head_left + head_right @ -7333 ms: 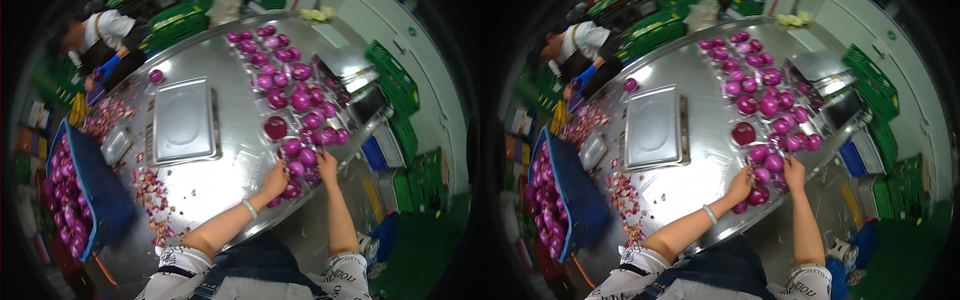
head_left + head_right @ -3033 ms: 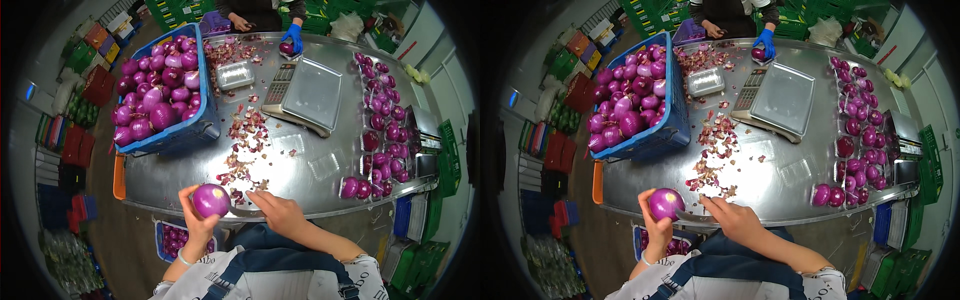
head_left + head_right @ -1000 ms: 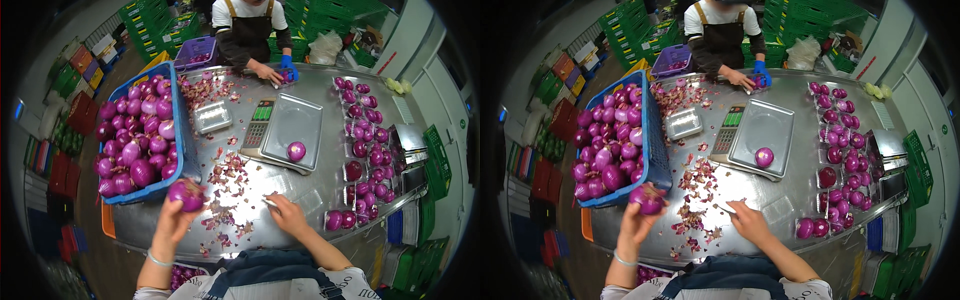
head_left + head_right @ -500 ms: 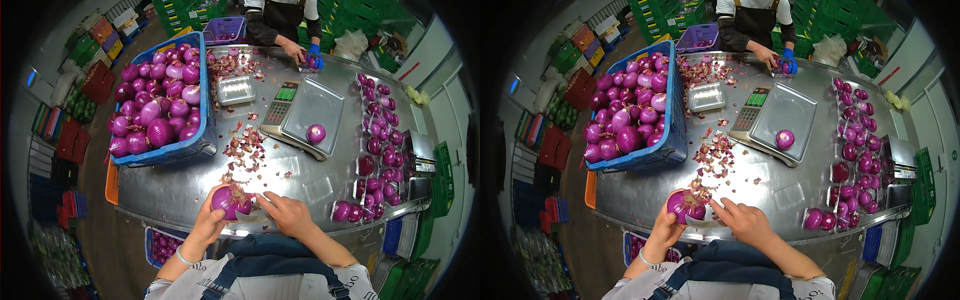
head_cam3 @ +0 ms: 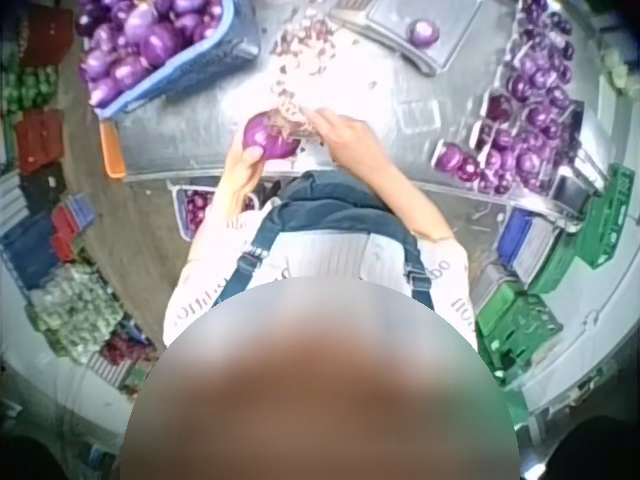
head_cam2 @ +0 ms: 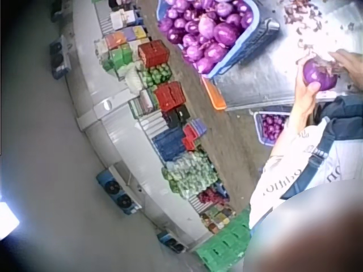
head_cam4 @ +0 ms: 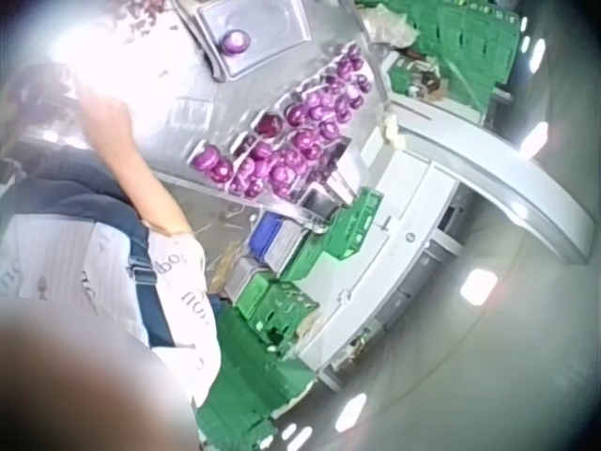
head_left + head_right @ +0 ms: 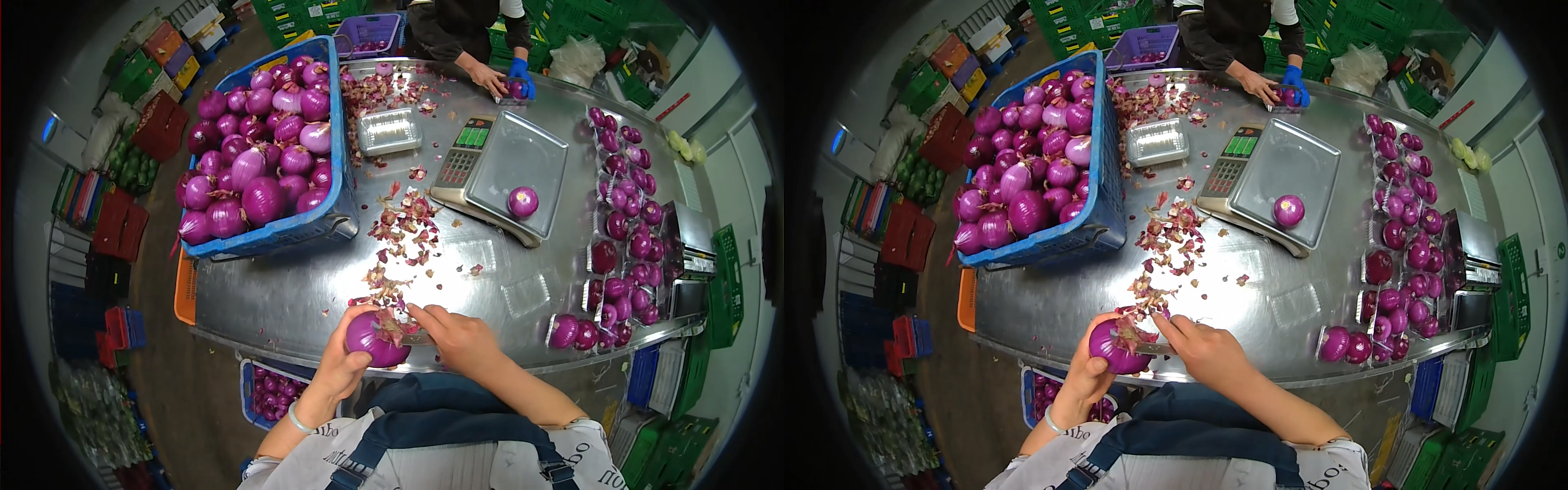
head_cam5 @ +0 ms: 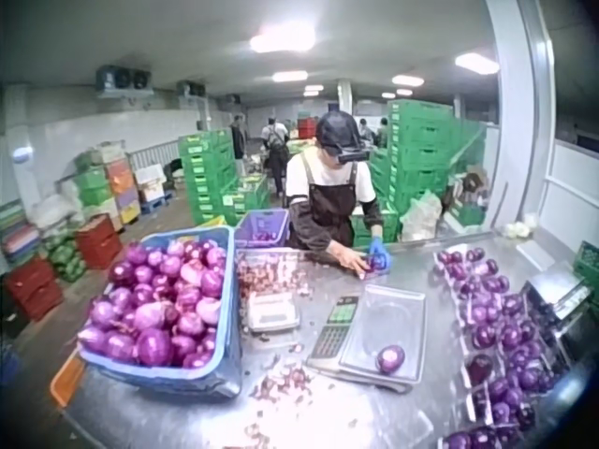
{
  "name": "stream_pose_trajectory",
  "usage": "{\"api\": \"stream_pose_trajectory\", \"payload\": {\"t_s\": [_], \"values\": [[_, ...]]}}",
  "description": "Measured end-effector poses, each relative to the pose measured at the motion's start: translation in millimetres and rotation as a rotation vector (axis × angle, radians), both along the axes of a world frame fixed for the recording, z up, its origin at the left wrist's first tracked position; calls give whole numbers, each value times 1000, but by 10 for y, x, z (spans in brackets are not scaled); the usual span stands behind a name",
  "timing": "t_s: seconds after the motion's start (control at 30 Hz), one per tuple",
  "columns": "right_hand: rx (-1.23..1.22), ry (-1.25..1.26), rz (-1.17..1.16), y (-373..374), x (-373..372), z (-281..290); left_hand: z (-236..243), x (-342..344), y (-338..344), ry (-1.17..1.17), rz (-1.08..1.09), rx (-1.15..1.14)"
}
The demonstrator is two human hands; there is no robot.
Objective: Peeling, trimming, wrapping in plastic, and labeling red onions in a food processing facility.
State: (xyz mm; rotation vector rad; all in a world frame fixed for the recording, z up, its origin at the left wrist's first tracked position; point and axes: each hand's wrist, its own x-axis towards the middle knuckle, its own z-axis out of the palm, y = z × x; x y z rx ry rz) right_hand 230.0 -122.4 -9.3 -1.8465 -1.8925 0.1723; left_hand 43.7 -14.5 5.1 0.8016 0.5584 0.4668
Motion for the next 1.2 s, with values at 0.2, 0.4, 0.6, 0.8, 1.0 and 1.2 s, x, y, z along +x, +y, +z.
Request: {"api": "stream_pose_trajectory", "payload": {"t_s": [0.2, 0.4, 0.6, 0.8, 1.0, 1.2], "values": [[-73, 38, 32, 78, -185, -140, 53, -182, -53, 77, 158, 74], [-195, 146, 12, 46, -116, -280, 118, -518, 30, 78, 443, 226], [60, 130, 142, 236, -324, 185, 37, -486, 59, 189, 433, 573], [70, 14, 154, 312, -355, 147, 56, -423, 40, 167, 311, 718], [99, -17, 111, 301, -388, 95, 48, -426, 32, 114, 203, 566], [94, -65, 114, 288, -363, 90, -37, -461, -26, 106, 161, 419]]}}
